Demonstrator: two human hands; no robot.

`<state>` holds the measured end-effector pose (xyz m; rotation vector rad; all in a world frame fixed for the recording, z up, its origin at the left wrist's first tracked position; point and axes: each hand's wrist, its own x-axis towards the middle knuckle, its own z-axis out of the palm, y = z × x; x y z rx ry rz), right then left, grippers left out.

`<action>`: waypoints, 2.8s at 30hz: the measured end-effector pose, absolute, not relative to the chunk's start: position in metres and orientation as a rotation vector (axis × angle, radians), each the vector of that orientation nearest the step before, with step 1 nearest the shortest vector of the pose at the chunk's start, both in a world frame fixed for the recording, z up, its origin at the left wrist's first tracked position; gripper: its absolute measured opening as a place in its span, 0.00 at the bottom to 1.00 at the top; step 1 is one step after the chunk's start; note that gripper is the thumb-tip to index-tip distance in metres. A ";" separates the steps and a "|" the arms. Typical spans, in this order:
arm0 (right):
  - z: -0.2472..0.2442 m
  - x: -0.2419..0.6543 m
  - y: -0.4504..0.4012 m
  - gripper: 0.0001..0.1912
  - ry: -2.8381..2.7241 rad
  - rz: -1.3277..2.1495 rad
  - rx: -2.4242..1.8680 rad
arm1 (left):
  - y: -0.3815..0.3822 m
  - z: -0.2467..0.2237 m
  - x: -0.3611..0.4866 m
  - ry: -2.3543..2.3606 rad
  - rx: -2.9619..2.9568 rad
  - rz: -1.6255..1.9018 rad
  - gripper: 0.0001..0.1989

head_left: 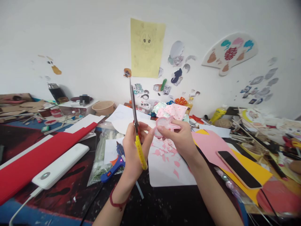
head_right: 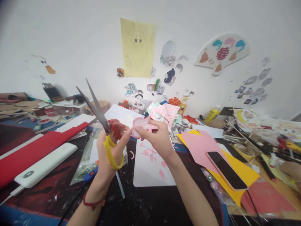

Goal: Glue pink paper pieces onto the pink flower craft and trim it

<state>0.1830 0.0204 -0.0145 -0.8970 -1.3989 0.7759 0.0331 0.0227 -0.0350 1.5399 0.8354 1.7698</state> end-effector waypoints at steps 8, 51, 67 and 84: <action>0.016 0.192 0.016 0.06 -1.524 0.532 -0.795 | 0.023 -0.036 -0.011 1.049 1.981 1.576 0.09; 0.009 0.188 0.028 0.12 -2.033 0.313 -0.497 | 0.015 -0.036 -0.041 1.071 2.152 1.221 0.12; 0.008 0.188 0.028 0.15 -2.062 0.270 -0.511 | 0.013 -0.037 -0.043 1.086 2.119 1.182 0.12; 0.009 0.188 0.028 0.19 -2.053 0.229 -0.513 | 0.013 -0.033 -0.044 1.152 2.142 1.106 0.12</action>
